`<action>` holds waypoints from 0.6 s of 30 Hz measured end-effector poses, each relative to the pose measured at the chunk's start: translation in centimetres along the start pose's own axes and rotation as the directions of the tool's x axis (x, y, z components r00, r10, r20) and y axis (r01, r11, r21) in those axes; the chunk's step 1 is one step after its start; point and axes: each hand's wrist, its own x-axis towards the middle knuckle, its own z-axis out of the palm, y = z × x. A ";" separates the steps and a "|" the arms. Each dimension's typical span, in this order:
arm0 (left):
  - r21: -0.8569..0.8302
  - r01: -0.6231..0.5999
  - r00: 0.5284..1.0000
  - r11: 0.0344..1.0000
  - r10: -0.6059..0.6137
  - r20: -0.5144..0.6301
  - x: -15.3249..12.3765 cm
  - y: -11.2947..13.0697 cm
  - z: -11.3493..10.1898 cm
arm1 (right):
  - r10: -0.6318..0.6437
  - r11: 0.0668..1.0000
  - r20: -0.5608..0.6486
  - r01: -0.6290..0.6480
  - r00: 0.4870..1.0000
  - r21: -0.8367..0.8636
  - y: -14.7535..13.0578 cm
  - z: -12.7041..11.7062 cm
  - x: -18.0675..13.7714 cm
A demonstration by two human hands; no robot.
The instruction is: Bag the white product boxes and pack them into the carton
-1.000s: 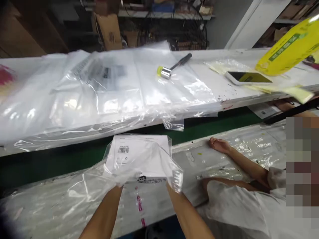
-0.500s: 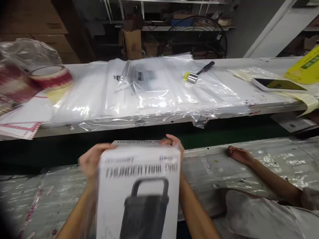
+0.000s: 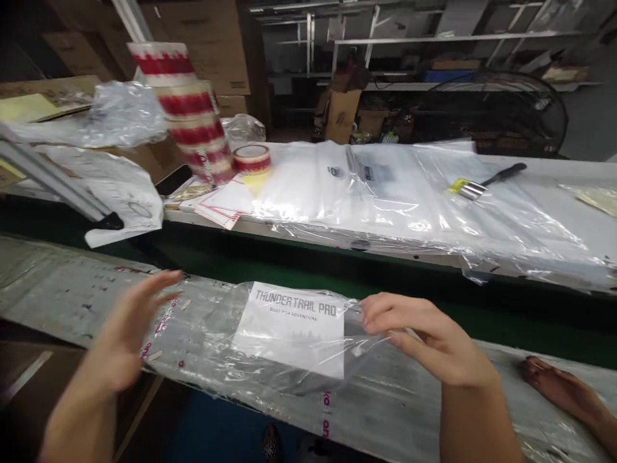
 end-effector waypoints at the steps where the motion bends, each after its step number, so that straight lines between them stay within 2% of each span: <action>1: 0.056 -0.013 0.980 0.998 0.002 0.200 0.0 0.3 0.9 | 0.052 0.998 0.023 -0.051 0.998 -0.043 -1.1 0.5 -0.2; 2: 0.142 -0.029 0.920 0.989 -0.029 0.391 0.1 0.7 2.0 | 0.106 0.990 0.043 -0.101 0.993 -0.095 -2.4 1.2 -0.5; 3: 0.245 -0.064 0.846 0.967 -0.078 0.528 0.3 1.0 3.2 | 0.150 0.979 0.078 -0.137 0.986 -0.155 -3.8 2.1 -0.8; 4: 0.340 -0.121 0.793 0.933 -0.115 0.598 0.4 1.2 4.3 | 0.188 0.963 0.137 -0.155 0.972 -0.221 -5.0 3.4 -1.2; 5: 0.401 -0.199 0.766 0.894 -0.113 0.633 0.5 1.3 5.1 | 0.207 0.947 0.204 -0.143 0.957 -0.288 -6.1 5.1 -1.6; 7: 0.446 -0.334 0.762 0.830 -0.040 0.646 0.5 1.1 5.8 | 0.210 0.897 0.291 -0.066 0.933 -0.437 -7.2 9.1 -2.1; 8: 0.445 -0.377 0.767 0.812 0.004 0.642 0.4 0.8 5.6 | 0.204 0.851 0.282 -0.028 0.937 -0.524 -7.1 11.3 -2.1; 11: 0.342 -0.449 0.741 0.826 0.130 0.659 0.2 -0.1 3.7 | 0.121 0.639 0.133 0.025 0.984 -0.769 -5.0 16.7 -0.6; 13: 0.256 -0.489 0.715 0.834 0.215 0.666 0.0 -0.9 2.3 | 0.072 0.541 0.136 0.076 0.988 -0.837 -2.9 18.3 1.4; 15: 0.182 -0.507 0.703 0.843 0.282 0.653 -0.7 -1.6 1.3 | 0.046 0.518 0.228 0.172 0.973 -0.838 -1.6 18.8 3.5; 17: 0.065 -0.471 0.733 0.880 0.349 0.584 -2.5 -2.8 0.4 | 0.017 0.513 0.321 0.267 0.947 -0.816 -1.3 19.3 5.1; 18: -0.013 -0.417 0.777 0.909 0.364 0.514 -3.7 -3.8 -0.3 | -0.012 0.510 0.317 0.279 0.948 -0.814 -1.6 20.0 5.7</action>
